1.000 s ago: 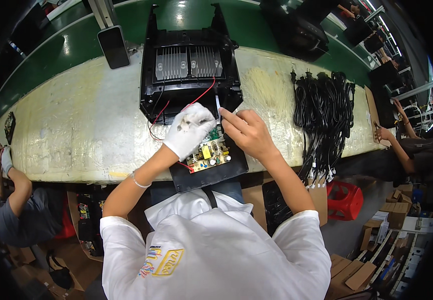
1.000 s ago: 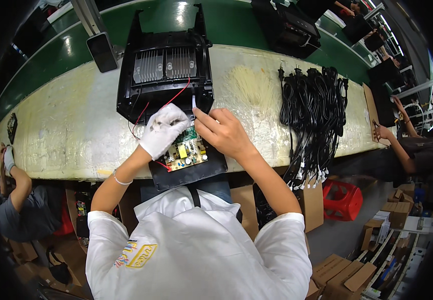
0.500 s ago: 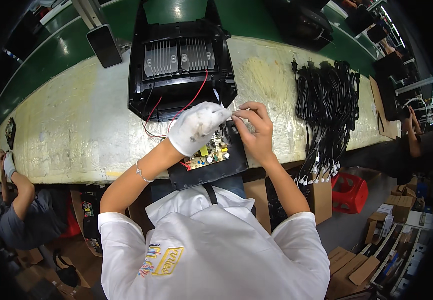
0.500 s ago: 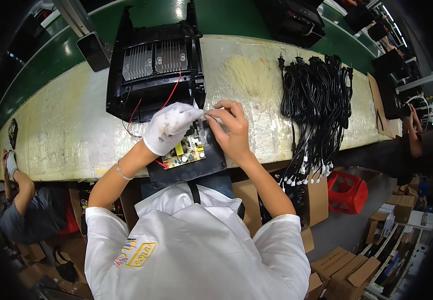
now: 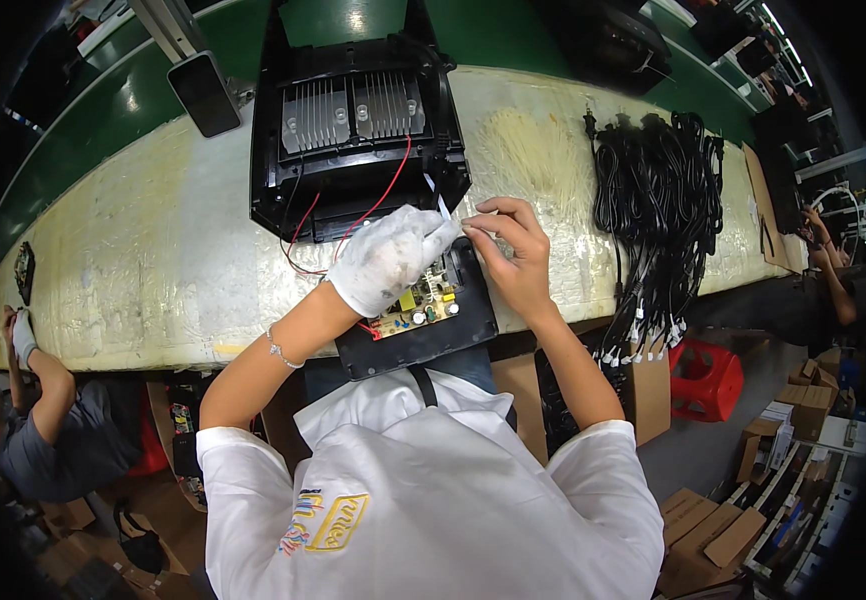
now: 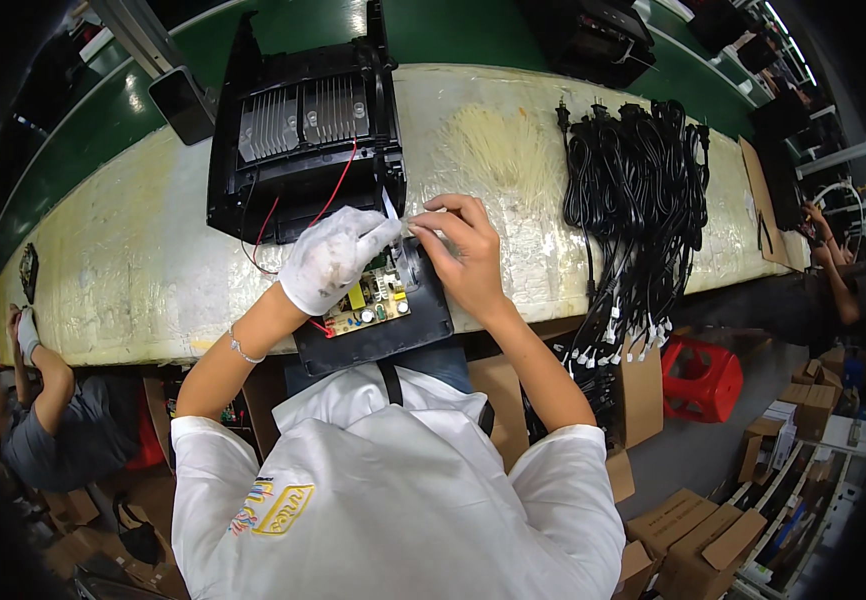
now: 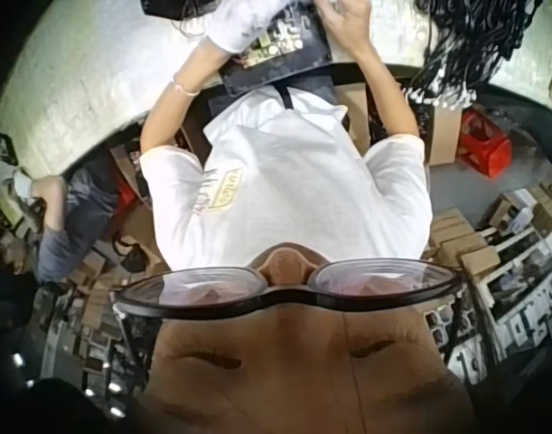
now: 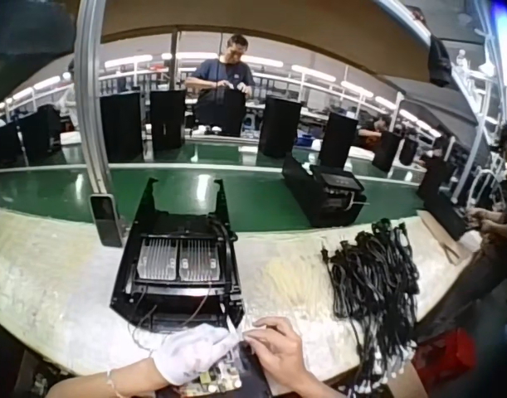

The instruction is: Assembling internal electronic components into a plastic housing on a factory production line.

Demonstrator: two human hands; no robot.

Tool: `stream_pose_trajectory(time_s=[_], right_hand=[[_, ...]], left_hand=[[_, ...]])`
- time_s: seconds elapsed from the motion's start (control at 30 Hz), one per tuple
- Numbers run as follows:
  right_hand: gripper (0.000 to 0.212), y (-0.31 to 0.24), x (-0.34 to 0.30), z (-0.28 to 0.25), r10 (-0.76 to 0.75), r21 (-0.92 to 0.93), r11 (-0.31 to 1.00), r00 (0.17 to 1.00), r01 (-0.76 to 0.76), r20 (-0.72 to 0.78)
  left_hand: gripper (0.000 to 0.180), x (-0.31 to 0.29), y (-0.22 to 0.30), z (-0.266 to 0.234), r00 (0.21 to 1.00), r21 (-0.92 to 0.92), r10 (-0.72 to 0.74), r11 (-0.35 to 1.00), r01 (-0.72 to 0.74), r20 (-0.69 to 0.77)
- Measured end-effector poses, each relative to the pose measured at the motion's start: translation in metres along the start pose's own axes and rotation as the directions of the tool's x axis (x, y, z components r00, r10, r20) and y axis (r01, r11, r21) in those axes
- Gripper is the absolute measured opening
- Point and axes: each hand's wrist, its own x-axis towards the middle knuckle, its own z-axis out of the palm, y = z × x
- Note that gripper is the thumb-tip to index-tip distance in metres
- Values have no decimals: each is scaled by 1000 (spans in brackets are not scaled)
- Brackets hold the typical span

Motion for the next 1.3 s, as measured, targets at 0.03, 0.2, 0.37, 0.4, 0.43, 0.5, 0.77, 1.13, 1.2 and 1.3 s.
stream_pose_trajectory(time_s=[0.03, 0.2, 0.37, 0.4, 0.43, 0.5, 0.77, 1.13, 1.2, 1.3], right_hand=[[15, -1, 1, 0, 0, -1, 1000, 1000, 0, -1], [13, -8, 9, -3, -128, -60, 990, 990, 131, 54], [11, -15, 14, -11, -27, 26, 999, 991, 24, 132], [11, -16, 14, -14, -5, 88, 996, 986, -10, 167], [11, -13, 14, -15, -5, 89, 996, 986, -10, 168], [10, -5, 14, -15, -32, 137, 991, 989, 12, 141], [6, 2, 15, -28, -24, -19, 1000, 1000, 25, 12], [5, -12, 35, -28, -190, -291, 904, 904, 314, 384], [6, -19, 49, -31, -228, -338, 839, 839, 427, 494], [9, -22, 62, -35, -322, -372, 673, 706, 639, 630]], left_hand=[[43, 1, 0, -1, 1000, 1, 1, 1000, -2, 10], [43, 9, -7, 5, 996, -45, 64, 997, -67, -58], [40, 10, -7, 12, 988, -156, -22, 988, -3, -155], [36, 13, -4, 11, 987, -150, -48, 988, 24, -156], [32, 16, 0, 10, 985, -143, -73, 988, 51, -157], [24, 21, 3, 11, 985, -128, -78, 990, 59, -153], [19, 13, -8, 15, 941, -41, -195, 981, 191, -277], [41, 35, 0, 17, 598, -446, -745, 446, 776, 295], [45, 39, 1, 18, 572, -383, -761, 452, 806, 305], [36, 40, 5, 18, 627, -367, -762, 543, 755, 163]])
